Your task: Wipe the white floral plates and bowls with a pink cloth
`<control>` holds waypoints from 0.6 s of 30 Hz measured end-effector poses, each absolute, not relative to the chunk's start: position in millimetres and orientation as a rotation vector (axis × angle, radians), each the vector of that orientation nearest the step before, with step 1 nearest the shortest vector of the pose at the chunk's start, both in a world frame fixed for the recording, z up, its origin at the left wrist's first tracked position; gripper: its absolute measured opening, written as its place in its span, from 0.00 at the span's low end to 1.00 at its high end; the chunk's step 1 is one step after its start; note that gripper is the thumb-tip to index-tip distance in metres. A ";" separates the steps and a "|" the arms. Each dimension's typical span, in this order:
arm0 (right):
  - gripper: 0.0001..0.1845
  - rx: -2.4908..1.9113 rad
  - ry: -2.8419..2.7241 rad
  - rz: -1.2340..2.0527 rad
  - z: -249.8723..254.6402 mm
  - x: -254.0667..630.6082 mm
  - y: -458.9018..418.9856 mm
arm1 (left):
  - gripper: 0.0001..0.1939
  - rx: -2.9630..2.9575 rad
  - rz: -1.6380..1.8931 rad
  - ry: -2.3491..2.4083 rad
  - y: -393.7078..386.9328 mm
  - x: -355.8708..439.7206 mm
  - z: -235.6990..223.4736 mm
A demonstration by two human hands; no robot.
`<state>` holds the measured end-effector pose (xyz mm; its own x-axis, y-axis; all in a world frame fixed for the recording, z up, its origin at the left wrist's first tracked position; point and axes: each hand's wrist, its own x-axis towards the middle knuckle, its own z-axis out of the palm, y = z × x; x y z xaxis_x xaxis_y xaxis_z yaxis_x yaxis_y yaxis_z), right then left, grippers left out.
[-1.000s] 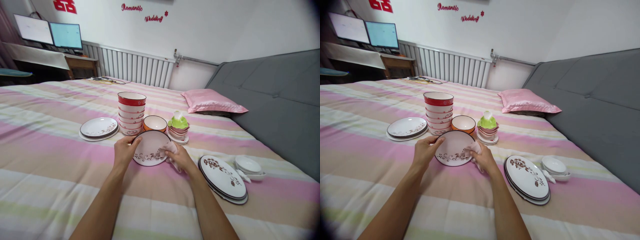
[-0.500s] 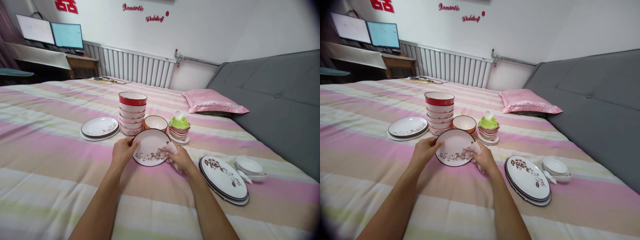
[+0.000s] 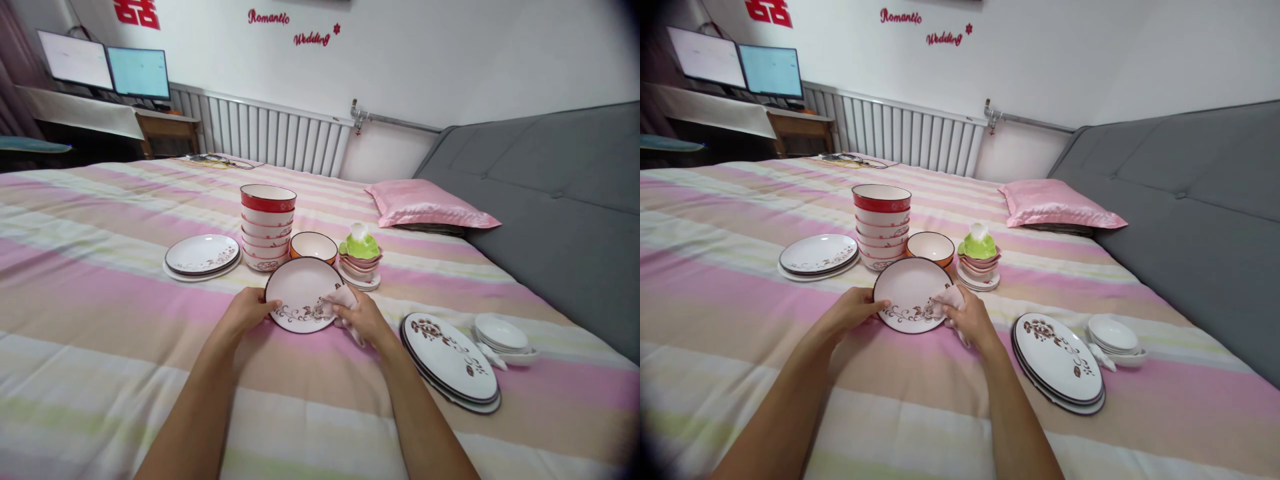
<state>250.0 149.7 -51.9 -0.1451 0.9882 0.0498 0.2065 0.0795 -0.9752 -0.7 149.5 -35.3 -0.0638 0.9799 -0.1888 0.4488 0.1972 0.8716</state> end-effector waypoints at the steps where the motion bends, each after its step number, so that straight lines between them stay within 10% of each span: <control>1: 0.20 -1.247 -1.500 1.155 -51.2 249.7 149.4 | 0.14 1.370 0.828 1.627 150.0 -0.4 -36.1; 18: 0.28 -1.075 -1.271 1.087 -29.6 248.0 146.3 | 0.19 1.181 1.151 1.305 140.4 5.9 -12.2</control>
<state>248.0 146.3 -29.6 0.0055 0.9856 0.1688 -0.0144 0.1689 -0.9855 5.9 140.4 -12.2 -0.0322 0.9969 -0.0716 0.0534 0.0732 0.9959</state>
